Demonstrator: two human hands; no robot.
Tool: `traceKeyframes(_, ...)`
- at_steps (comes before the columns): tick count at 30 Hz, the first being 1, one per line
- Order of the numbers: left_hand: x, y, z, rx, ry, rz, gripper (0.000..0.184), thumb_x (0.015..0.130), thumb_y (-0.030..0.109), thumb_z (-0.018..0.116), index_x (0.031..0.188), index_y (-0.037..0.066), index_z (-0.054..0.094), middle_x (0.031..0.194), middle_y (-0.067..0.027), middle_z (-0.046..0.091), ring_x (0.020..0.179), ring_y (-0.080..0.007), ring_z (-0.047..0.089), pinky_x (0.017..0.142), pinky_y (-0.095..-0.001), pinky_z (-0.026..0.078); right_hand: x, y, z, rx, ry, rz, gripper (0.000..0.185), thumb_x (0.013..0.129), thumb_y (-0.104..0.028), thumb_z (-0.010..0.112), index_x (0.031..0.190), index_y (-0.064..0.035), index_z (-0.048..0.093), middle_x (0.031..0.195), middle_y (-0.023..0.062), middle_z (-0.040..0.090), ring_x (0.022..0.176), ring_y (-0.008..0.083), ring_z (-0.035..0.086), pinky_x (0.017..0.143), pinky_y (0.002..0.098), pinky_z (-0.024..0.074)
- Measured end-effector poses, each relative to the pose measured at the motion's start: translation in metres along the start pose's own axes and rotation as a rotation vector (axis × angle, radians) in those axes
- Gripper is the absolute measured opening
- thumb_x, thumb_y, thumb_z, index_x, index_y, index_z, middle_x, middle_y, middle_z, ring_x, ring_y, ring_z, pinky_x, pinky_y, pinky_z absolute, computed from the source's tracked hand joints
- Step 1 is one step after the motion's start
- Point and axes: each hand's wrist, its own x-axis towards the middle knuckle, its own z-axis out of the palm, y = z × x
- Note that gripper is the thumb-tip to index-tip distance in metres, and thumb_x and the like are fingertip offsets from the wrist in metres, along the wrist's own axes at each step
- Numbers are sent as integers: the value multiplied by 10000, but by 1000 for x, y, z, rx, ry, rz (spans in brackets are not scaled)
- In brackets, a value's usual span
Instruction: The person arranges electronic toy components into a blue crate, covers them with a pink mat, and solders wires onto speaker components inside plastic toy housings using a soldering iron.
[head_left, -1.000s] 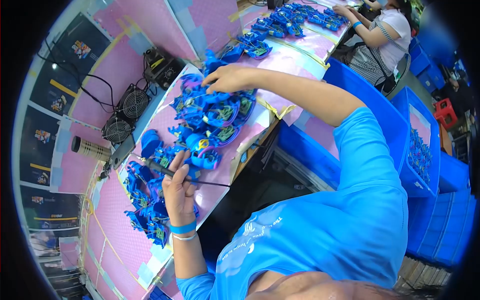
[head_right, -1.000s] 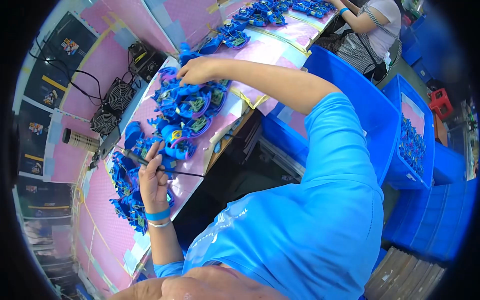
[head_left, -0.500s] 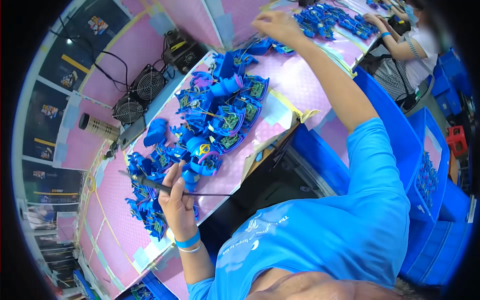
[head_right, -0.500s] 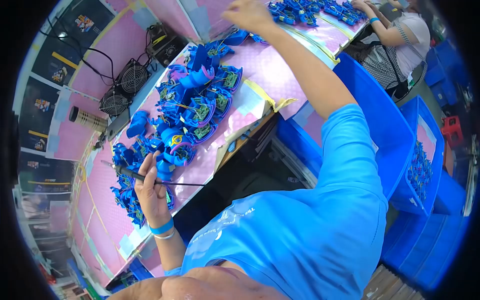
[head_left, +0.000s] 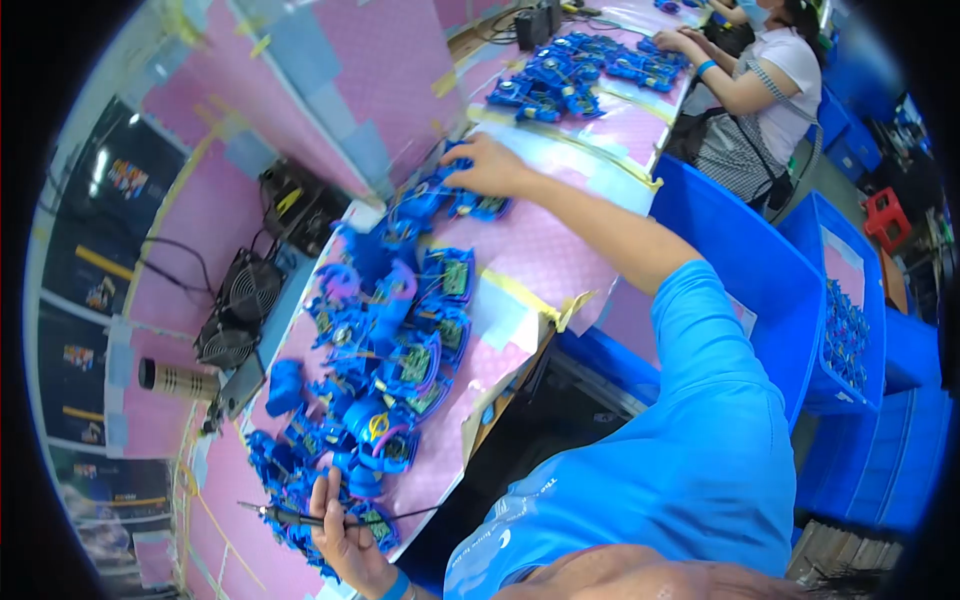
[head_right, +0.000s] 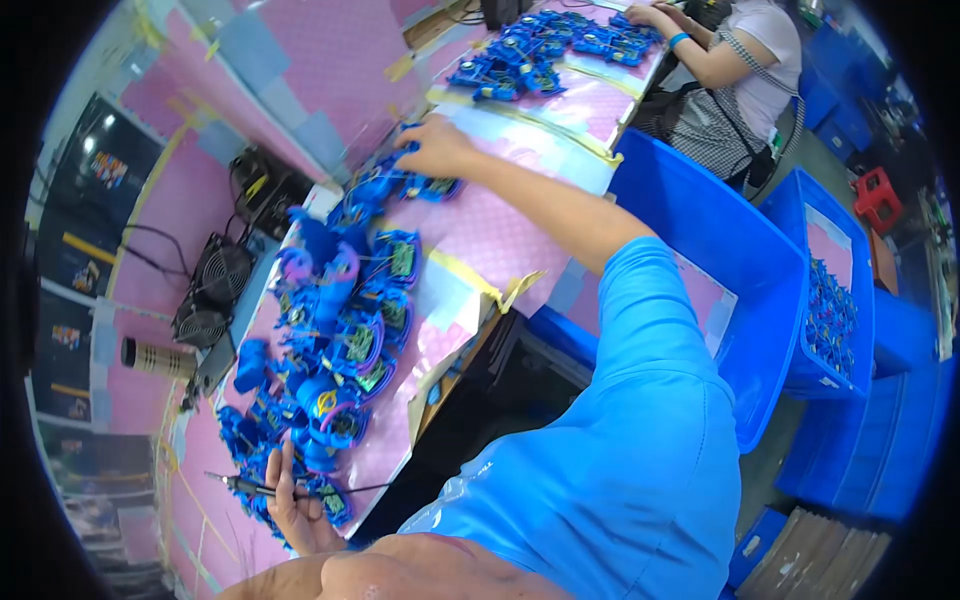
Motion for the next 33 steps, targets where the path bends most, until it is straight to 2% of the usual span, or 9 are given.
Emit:
traceKeyframes(2, 8, 0, 5, 57, 18, -13, 449, 986, 108, 536, 1421, 5, 486, 1451, -175, 548, 480, 28, 338, 367, -129, 231, -1, -9, 4, 30, 31, -14, 545, 782, -458, 760, 1198, -108, 719, 1308, 311, 540, 1258, 450, 502, 1077, 418, 426)
traceKeyframes(6, 21, -5, 7, 160, -17, -17, 508, 981, 171, 552, 1453, 14, 450, 1461, -156, 545, 488, 26, 376, 364, -137, 262, 14, 11, -16, 294, -50, -185, 610, 781, -511, 735, 1236, -106, 695, 1184, 224, 647, 1168, 396, 585, 1064, 435, 437)
traceKeyframes(9, 27, -2, -7, 221, -33, -20, 498, 978, 173, 568, 1445, 35, 464, 1449, -160, 554, 476, 37, 378, 343, -146, 257, 45, 63, -61, -205, 522, -209, 607, 805, -492, 728, 1271, -108, 662, 1132, 150, 671, 1115, 335, 608, 1045, 410, 456)
traceKeyframes(11, 28, -2, -10, 221, 7, -22, 487, 985, 175, 561, 1444, 42, 466, 1449, -155, 555, 488, 42, 394, 373, -132, 289, 56, 94, -88, -447, 571, 134, 684, 762, -498, 777, 1331, -149, 628, 1287, 186, 608, 1244, 372, 531, 1042, 469, 457)
traceKeyframes(13, 34, -7, -25, 204, 32, -40, 493, 984, 166, 560, 1450, 43, 457, 1449, -147, 557, 511, 42, 427, 421, -122, 347, 64, 121, -95, -539, 302, 355, 731, 732, -569, 770, 1352, -215, 615, 1366, 184, 540, 1290, 434, 463, 1019, 543, 457)
traceKeyframes(14, 38, -10, -30, 210, 37, -48, 495, 984, 166, 560, 1451, 43, 455, 1450, -146, 556, 512, 41, 428, 423, -122, 349, 70, 131, -95, -551, 171, 332, 753, 724, -606, 748, 1368, -244, 601, 1423, 174, 480, 1316, 489, 410, 982, 680, 417)
traceKeyframes(18, 45, -14, -37, 224, 53, -84, 501, 984, 168, 560, 1456, 44, 448, 1453, -146, 553, 518, 35, 434, 434, -121, 355, 86, 107, -93, -677, -171, 292, 765, 731, -639, 733, 1351, -205, 621, 1496, 168, 401, 1327, 579, 361, 979, 766, 378)
traceKeyframes(25, 47, -19, -46, 216, 50, -95, 511, 985, 173, 559, 1464, 46, 436, 1458, -145, 548, 529, 26, 444, 452, -120, 365, 92, 96, -79, -821, -163, 416, 580, 806, -420, 701, 1303, -126, 652, 1438, 185, 448, 1297, 607, 383, 904, 742, 452)
traceKeyframes(33, -10, 8, 6, 189, 74, -70, 528, 988, 191, 572, 1472, 43, 422, 1467, -156, 538, 512, 23, 414, 398, -137, 298, 36, 84, -90, -764, 42, 158, 297, 726, -240, 694, 963, -74, 760, 1176, 157, 586, 1144, 367, 551, 841, 503, 554)
